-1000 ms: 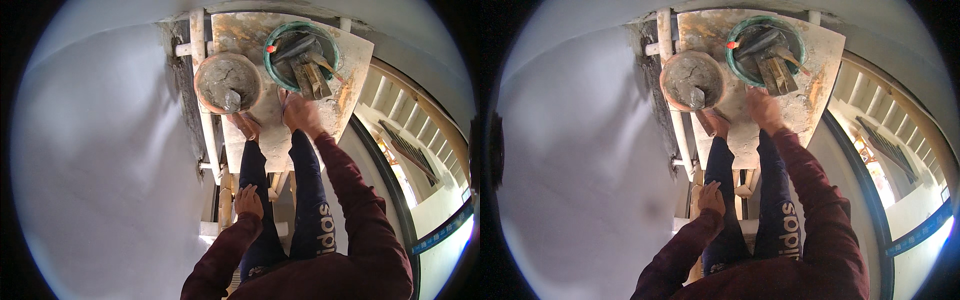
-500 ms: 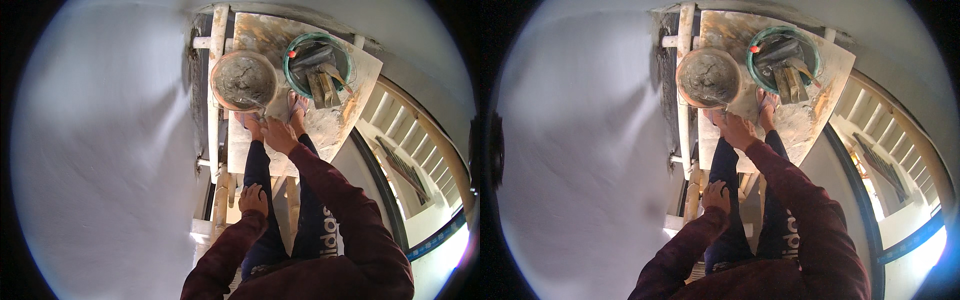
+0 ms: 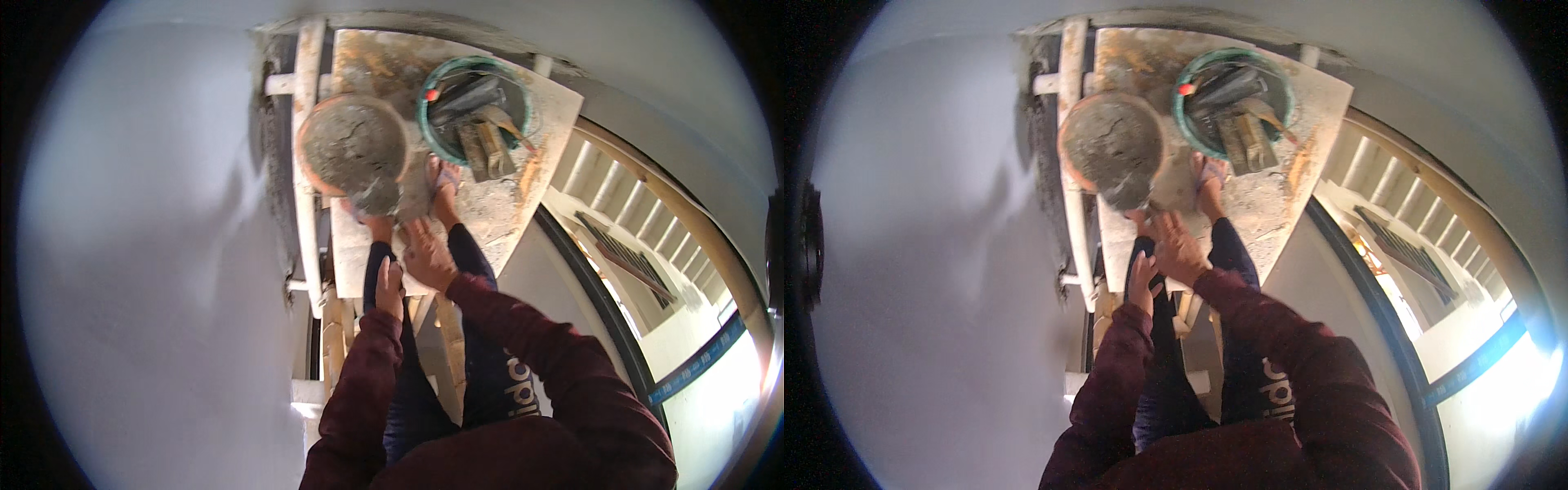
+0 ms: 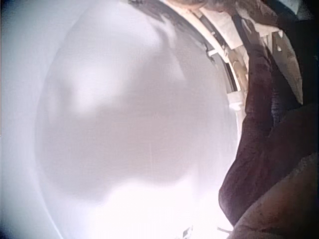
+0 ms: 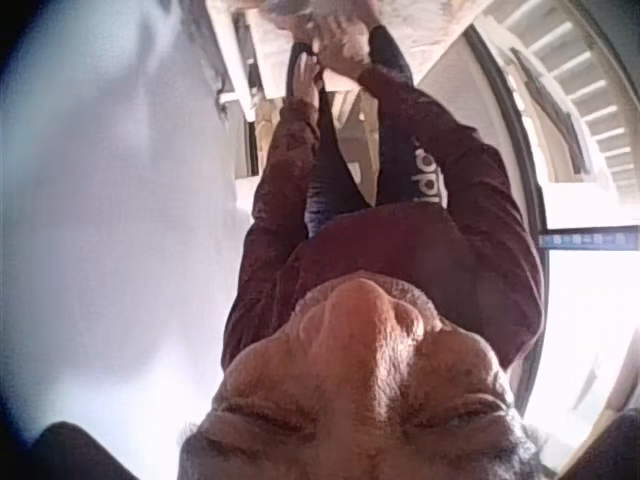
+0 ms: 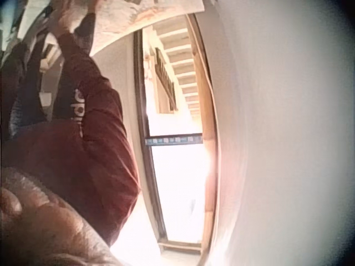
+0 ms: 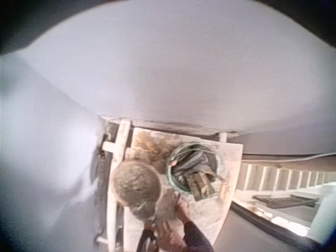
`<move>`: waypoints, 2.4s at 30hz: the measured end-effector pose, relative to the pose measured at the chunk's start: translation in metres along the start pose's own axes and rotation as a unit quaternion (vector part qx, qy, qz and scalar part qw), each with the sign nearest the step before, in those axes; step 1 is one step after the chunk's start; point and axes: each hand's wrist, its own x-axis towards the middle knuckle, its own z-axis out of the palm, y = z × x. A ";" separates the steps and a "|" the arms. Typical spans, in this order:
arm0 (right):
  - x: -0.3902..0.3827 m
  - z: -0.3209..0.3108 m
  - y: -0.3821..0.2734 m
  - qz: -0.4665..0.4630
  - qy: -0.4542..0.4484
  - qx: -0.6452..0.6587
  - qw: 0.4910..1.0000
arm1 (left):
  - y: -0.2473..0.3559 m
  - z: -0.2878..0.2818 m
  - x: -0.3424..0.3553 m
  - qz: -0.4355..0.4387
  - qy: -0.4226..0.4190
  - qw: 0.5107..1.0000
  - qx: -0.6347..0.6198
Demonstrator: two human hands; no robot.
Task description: The person scoops plaster from a bucket with a trowel and applies it to a lattice-style wall, smoothing the surface. The person also uses a brush to clean or spread material on the wall and repeatedly returns to the bucket to gather more plaster.
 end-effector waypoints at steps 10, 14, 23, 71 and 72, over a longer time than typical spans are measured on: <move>0.011 -0.147 0.148 0.161 0.177 -0.127 0.963 | 0.011 0.032 0.043 -0.006 -0.085 0.955 -0.283; 0.058 -0.190 0.247 0.201 0.159 -0.115 0.960 | 0.025 0.048 0.054 -0.023 -0.119 0.932 -0.343; 0.071 -0.195 0.241 0.233 -0.017 -0.094 0.968 | 0.034 0.050 0.053 -0.046 -0.082 0.941 -0.325; 0.088 -0.163 -0.004 -0.016 -0.155 -0.273 0.949 | 0.027 0.039 0.055 0.060 -0.015 0.990 -0.126; 0.093 -0.158 -0.017 -0.045 -0.165 -0.260 0.950 | 0.027 0.039 0.056 0.062 -0.014 0.990 -0.122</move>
